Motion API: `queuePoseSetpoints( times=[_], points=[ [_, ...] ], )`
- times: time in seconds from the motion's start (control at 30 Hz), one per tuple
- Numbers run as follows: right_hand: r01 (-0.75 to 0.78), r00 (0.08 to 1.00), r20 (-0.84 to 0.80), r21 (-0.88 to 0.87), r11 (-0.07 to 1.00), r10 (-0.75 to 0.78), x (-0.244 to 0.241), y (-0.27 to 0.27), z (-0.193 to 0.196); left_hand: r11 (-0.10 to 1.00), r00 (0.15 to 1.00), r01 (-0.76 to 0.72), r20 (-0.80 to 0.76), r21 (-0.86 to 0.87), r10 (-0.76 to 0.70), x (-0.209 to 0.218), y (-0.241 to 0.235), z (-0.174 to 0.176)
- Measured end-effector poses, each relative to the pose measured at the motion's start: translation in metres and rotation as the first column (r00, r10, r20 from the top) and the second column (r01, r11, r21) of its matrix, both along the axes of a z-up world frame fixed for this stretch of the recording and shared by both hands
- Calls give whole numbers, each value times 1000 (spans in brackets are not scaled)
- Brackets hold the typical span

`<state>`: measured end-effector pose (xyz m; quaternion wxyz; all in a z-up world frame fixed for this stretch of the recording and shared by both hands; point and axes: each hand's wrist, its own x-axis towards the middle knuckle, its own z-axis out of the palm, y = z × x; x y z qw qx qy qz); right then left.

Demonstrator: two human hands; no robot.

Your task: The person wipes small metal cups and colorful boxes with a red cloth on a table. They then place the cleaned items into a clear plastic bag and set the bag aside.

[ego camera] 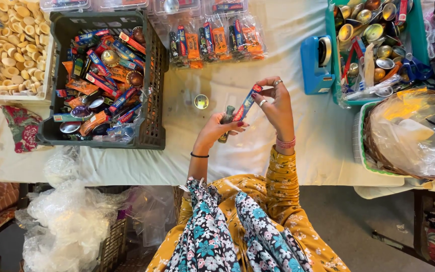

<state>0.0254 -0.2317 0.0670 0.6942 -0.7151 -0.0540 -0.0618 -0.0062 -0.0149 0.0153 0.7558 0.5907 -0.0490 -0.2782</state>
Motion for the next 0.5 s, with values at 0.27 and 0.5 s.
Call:
queuePoseSetpoints(
  times=[0.27, 0.5],
  points=[
    [-80, 996, 37, -94, 992, 84, 5, 15, -9, 998, 999, -44, 14, -42, 45, 3, -4, -20],
    [-144, 977, 88, -395, 907, 193, 18, 20, -54, 973, 971, -226, 69, -39, 228, 8, 7, -35]
  ],
)
